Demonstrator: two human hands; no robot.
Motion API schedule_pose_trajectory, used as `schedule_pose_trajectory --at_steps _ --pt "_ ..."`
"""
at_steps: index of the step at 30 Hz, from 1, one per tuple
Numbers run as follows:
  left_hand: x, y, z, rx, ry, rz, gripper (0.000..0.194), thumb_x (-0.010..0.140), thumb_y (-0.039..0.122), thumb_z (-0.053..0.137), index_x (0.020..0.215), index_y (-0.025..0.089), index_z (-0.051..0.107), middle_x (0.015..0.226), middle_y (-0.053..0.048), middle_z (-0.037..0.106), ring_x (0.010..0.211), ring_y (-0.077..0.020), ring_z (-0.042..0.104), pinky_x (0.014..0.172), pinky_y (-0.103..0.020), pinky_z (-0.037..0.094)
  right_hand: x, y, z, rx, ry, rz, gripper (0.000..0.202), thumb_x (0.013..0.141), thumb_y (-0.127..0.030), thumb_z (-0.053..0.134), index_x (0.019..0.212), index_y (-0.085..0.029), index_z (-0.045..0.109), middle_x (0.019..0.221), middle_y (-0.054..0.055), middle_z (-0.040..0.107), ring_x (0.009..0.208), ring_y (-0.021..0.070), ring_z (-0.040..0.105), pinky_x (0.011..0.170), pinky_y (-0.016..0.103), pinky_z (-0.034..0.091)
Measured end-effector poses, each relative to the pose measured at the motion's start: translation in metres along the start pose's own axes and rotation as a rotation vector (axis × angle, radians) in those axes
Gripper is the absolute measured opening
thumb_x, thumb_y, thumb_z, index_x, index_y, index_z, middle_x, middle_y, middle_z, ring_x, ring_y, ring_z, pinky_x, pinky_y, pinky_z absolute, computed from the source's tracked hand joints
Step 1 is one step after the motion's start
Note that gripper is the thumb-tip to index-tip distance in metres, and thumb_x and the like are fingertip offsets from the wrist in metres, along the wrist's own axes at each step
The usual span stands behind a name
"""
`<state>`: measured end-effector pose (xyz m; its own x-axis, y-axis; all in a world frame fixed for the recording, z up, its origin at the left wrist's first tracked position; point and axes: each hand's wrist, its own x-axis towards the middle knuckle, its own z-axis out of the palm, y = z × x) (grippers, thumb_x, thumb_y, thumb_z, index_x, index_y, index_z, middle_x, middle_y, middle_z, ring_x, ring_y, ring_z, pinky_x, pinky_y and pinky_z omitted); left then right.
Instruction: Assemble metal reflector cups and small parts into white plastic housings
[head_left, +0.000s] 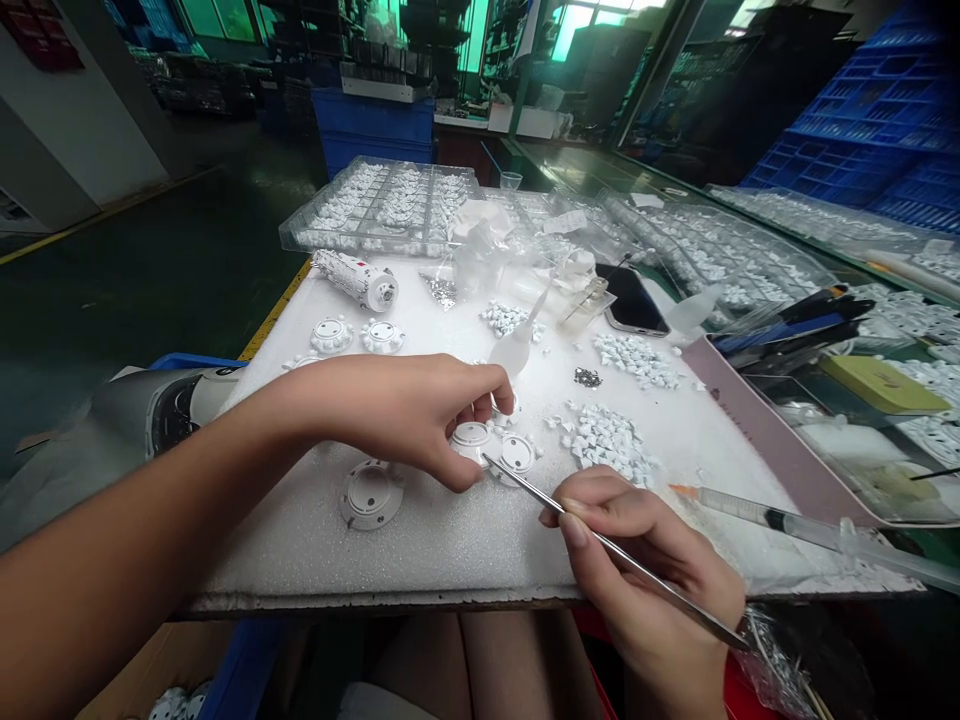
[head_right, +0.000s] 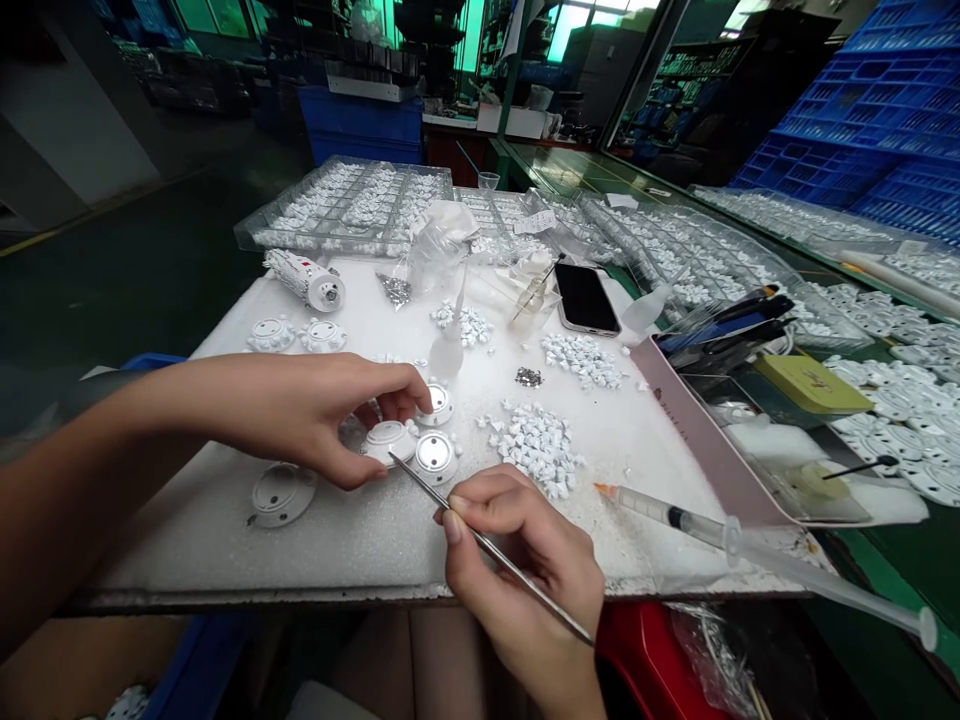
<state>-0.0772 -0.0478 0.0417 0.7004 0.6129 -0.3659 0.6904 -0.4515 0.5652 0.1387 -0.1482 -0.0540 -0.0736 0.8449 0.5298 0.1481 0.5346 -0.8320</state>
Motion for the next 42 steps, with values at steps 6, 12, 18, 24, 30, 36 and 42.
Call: schedule_pose_trajectory --at_steps 6,12,18,24,30,36,42 --pt "0.000 -0.001 0.000 -0.003 0.013 0.024 0.051 0.076 0.038 0.068 0.123 0.027 0.050 0.114 -0.001 0.062 0.095 -0.0171 0.059 0.073 -0.024 0.044 0.000 0.001 0.000 0.028 0.014 0.011 0.019 0.085 -0.002 0.063 0.086 -0.020 0.060 0.080 -0.001 0.063 0.077 0.0115 0.061 0.071 0.027 0.048" --pt "0.000 -0.002 0.000 -0.003 0.013 0.016 0.054 0.076 0.040 0.068 0.125 0.027 0.050 0.115 -0.001 0.062 0.095 -0.0170 0.060 0.073 -0.024 0.044 0.000 0.003 0.000 0.080 0.045 -0.022 0.019 0.086 -0.001 0.060 0.087 -0.020 0.059 0.079 -0.002 0.062 0.075 0.0111 0.060 0.070 0.027 0.048" --pt "0.000 -0.001 0.001 -0.006 0.008 -0.012 0.055 0.075 0.040 0.068 0.126 0.028 0.049 0.119 -0.001 0.062 0.095 -0.0177 0.060 0.070 -0.024 0.043 0.000 0.000 0.002 0.040 0.007 0.004 0.019 0.086 -0.001 0.062 0.085 -0.020 0.060 0.079 -0.001 0.063 0.076 0.0122 0.061 0.068 0.028 0.047" --pt "0.000 -0.001 0.000 0.016 0.003 -0.010 0.053 0.075 0.040 0.068 0.124 0.028 0.050 0.115 -0.001 0.063 0.094 -0.0179 0.061 0.069 -0.024 0.043 0.000 0.000 0.000 0.025 -0.005 0.015 0.018 0.085 -0.002 0.063 0.085 -0.020 0.060 0.079 -0.001 0.063 0.076 0.0119 0.062 0.068 0.028 0.047" --pt "-0.003 0.004 0.002 0.031 0.004 -0.039 0.053 0.077 0.040 0.068 0.125 0.029 0.049 0.116 0.000 0.063 0.090 -0.0180 0.060 0.067 -0.025 0.042 -0.004 0.006 -0.001 0.151 0.112 -0.015 0.018 0.086 -0.002 0.062 0.091 -0.020 0.063 0.082 -0.001 0.064 0.078 0.0116 0.061 0.074 0.029 0.049" --pt "-0.007 0.014 0.019 0.227 0.111 -0.009 0.039 0.082 0.032 0.066 0.117 0.021 0.052 0.111 -0.005 0.061 0.092 -0.0200 0.058 0.067 -0.027 0.039 -0.007 0.009 -0.001 0.157 0.231 0.010 0.016 0.085 -0.004 0.066 0.087 -0.020 0.065 0.084 -0.001 0.067 0.083 0.0118 0.063 0.078 0.029 0.051" --pt "-0.040 0.016 0.014 0.353 0.194 -0.058 0.033 0.078 0.040 0.073 0.102 0.024 0.055 0.102 -0.003 0.061 0.089 -0.0225 0.057 0.066 -0.029 0.039 -0.011 0.014 -0.002 0.124 0.384 0.040 0.010 0.080 -0.015 0.074 0.084 -0.020 0.067 0.083 0.001 0.070 0.074 0.0147 0.065 0.077 0.034 0.053"
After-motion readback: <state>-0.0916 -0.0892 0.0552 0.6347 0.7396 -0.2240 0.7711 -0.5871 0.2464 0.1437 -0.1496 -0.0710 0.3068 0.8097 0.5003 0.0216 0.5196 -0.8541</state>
